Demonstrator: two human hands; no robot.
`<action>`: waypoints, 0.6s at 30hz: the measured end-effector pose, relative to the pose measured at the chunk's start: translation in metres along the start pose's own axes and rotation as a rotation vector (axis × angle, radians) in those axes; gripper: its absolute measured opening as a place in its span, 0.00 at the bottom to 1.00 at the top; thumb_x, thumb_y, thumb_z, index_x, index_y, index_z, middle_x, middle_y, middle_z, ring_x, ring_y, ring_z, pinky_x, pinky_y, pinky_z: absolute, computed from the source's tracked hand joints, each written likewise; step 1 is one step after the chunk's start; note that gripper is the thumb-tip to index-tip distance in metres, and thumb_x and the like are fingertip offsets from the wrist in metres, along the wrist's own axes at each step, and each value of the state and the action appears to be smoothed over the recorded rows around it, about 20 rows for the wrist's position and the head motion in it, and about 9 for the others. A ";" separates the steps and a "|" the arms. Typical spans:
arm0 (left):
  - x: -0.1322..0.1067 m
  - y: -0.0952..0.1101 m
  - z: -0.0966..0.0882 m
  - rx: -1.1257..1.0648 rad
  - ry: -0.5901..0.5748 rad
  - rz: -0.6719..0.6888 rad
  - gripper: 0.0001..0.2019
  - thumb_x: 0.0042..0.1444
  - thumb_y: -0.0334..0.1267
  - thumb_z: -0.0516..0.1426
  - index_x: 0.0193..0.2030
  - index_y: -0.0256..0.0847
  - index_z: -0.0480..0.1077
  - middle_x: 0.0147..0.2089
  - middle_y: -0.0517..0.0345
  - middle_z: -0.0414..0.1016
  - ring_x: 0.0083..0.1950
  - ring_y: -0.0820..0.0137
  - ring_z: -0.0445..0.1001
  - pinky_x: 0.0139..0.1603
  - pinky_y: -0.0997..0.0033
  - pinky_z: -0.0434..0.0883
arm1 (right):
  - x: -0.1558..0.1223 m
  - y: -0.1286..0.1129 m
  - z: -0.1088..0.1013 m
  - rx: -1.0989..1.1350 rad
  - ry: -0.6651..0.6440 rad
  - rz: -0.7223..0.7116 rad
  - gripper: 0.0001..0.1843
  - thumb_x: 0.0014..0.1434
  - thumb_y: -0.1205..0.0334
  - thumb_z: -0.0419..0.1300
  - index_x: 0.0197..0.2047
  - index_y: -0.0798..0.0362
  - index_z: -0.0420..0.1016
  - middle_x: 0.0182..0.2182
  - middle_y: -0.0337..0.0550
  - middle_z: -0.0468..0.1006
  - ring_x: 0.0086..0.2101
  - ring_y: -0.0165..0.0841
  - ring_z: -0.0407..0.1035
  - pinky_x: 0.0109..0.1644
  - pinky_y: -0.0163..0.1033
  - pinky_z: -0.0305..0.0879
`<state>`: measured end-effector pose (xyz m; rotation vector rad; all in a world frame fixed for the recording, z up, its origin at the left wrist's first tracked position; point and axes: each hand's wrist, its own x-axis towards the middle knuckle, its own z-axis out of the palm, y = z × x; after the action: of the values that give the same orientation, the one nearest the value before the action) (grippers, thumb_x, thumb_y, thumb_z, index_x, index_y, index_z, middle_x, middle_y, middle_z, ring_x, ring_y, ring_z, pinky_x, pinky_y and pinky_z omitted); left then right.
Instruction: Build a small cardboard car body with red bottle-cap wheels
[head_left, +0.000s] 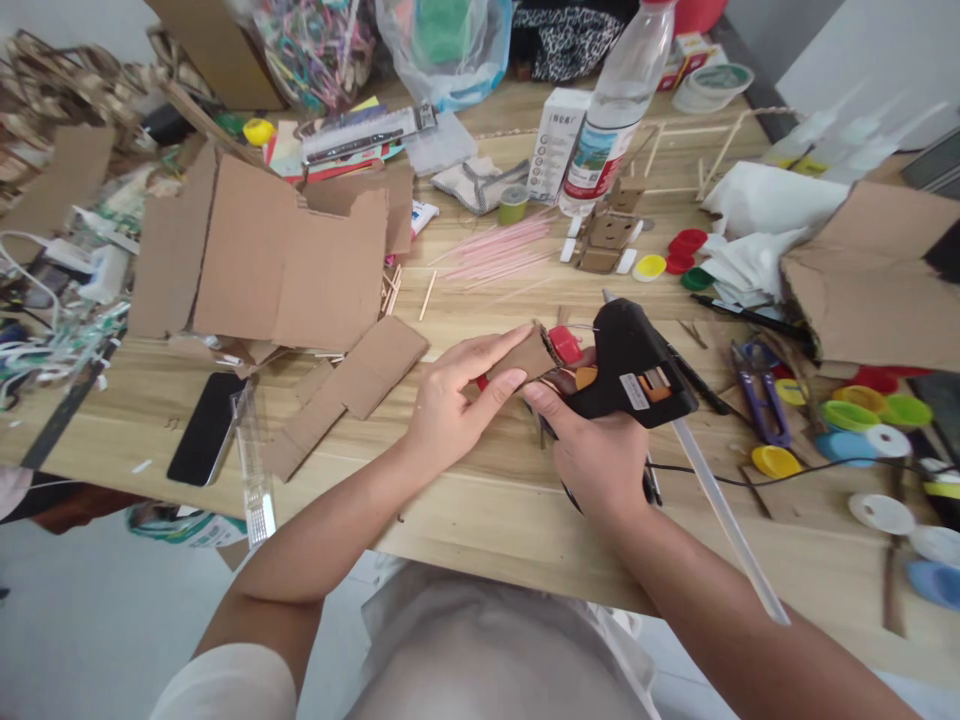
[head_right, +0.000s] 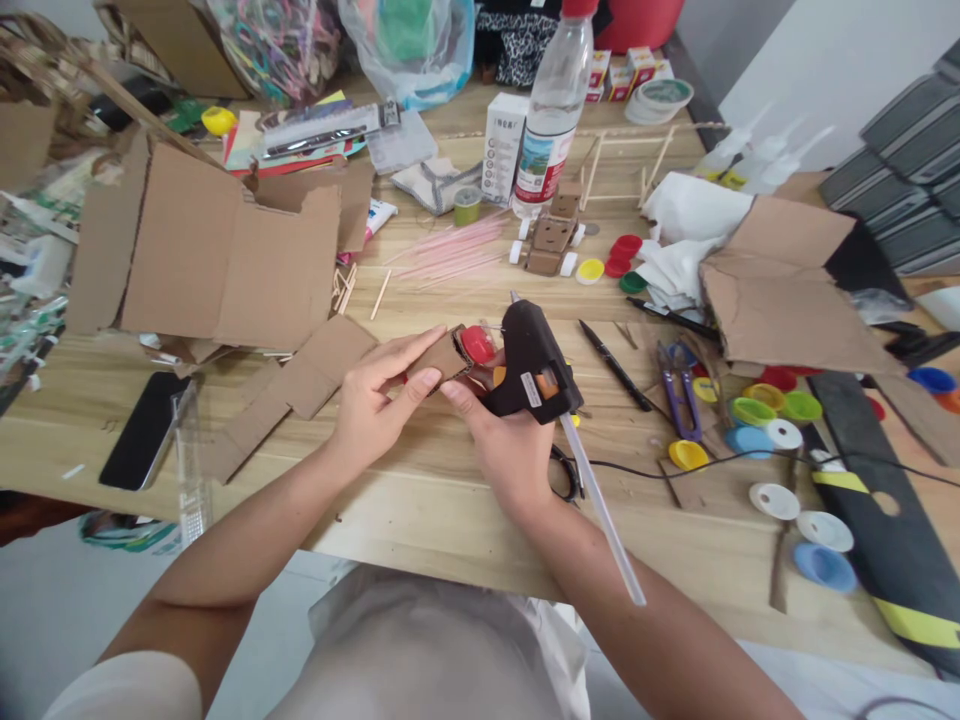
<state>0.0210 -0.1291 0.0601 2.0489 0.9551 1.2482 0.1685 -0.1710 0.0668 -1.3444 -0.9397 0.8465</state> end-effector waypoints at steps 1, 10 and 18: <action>0.000 0.000 0.000 -0.004 -0.001 -0.002 0.19 0.71 0.48 0.57 0.63 0.47 0.77 0.60 0.51 0.83 0.61 0.61 0.81 0.64 0.58 0.78 | 0.000 0.001 0.000 -0.005 0.002 -0.010 0.22 0.48 0.41 0.76 0.38 0.46 0.79 0.31 0.40 0.81 0.43 0.46 0.80 0.59 0.58 0.75; 0.004 0.000 -0.006 -0.115 -0.054 -0.082 0.21 0.69 0.52 0.58 0.63 0.48 0.77 0.61 0.51 0.83 0.61 0.62 0.81 0.62 0.62 0.78 | -0.001 0.003 -0.004 0.004 -0.011 -0.015 0.17 0.51 0.44 0.75 0.37 0.45 0.80 0.32 0.40 0.83 0.43 0.46 0.81 0.59 0.58 0.76; 0.005 0.001 -0.007 -0.176 -0.079 -0.106 0.20 0.68 0.52 0.60 0.62 0.48 0.78 0.62 0.51 0.82 0.61 0.62 0.81 0.63 0.63 0.78 | -0.001 0.005 -0.006 -0.029 0.006 -0.007 0.16 0.52 0.43 0.73 0.32 0.45 0.79 0.31 0.41 0.83 0.44 0.46 0.81 0.61 0.59 0.74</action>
<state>0.0167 -0.1253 0.0666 1.8730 0.8736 1.1450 0.1735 -0.1740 0.0613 -1.3673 -0.9549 0.8263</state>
